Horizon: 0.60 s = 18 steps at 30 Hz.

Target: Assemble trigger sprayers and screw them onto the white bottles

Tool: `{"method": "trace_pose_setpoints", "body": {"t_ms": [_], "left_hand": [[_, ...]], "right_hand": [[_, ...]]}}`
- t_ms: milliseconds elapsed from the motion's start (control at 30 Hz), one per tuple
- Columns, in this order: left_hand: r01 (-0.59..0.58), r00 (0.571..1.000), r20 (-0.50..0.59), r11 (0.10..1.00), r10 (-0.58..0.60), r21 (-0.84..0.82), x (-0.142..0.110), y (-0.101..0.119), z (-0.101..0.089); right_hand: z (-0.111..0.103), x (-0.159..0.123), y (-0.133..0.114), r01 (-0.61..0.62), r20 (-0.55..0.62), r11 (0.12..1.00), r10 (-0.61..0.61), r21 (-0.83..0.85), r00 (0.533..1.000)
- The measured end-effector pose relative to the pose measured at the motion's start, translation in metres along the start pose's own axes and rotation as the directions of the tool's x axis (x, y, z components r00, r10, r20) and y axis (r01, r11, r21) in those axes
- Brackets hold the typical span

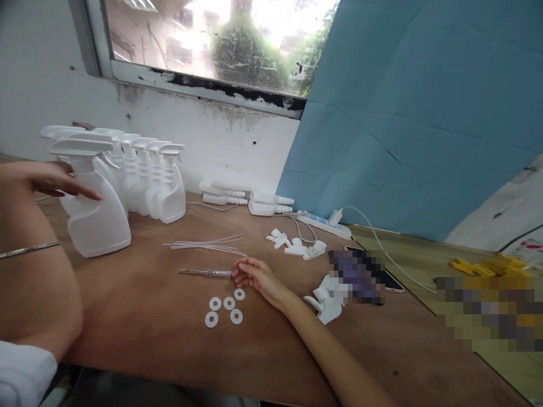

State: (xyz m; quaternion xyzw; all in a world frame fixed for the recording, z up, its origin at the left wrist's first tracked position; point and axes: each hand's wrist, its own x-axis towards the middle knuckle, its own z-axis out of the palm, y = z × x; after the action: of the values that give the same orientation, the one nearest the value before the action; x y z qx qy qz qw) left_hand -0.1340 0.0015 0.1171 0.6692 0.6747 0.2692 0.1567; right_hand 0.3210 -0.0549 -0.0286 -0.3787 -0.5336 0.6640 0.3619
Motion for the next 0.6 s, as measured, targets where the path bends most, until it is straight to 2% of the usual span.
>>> {"method": "trace_pose_setpoints", "body": {"t_ms": [33,67,100,133,333,467,600], "left_hand": [[0.186,0.982,0.007,0.981,-0.186,0.060,0.001,0.004,0.001],[0.322,0.945,0.030,0.941,-0.327,0.107,0.001,0.010,0.001],[0.396,0.916,0.012,0.909,-0.400,0.131,0.000,0.015,0.002],[0.417,0.907,0.006,0.899,-0.421,0.136,0.000,0.021,0.003],[0.431,0.902,-0.145,0.866,-0.407,0.255,0.000,0.043,0.014],[0.461,0.882,-0.283,0.820,-0.378,0.340,0.007,0.042,0.022],[0.445,0.885,-0.323,0.808,-0.334,0.385,0.013,0.037,0.027]], "right_hand": [[0.000,0.000,0.000,0.000,-0.001,1.000,0.000,-0.005,1.000],[0.000,0.000,0.000,0.001,-0.004,1.000,-0.001,-0.009,1.000],[0.000,0.001,0.000,0.002,-0.005,1.000,-0.002,-0.012,1.000],[0.000,0.001,0.001,0.003,-0.005,1.000,-0.003,-0.013,1.000],[-0.002,0.003,0.003,0.008,0.010,1.000,-0.008,-0.013,1.000],[-0.002,0.003,0.004,0.012,0.017,1.000,-0.011,-0.018,1.000],[-0.003,0.003,0.005,0.017,0.022,1.000,-0.016,-0.023,1.000]]}}
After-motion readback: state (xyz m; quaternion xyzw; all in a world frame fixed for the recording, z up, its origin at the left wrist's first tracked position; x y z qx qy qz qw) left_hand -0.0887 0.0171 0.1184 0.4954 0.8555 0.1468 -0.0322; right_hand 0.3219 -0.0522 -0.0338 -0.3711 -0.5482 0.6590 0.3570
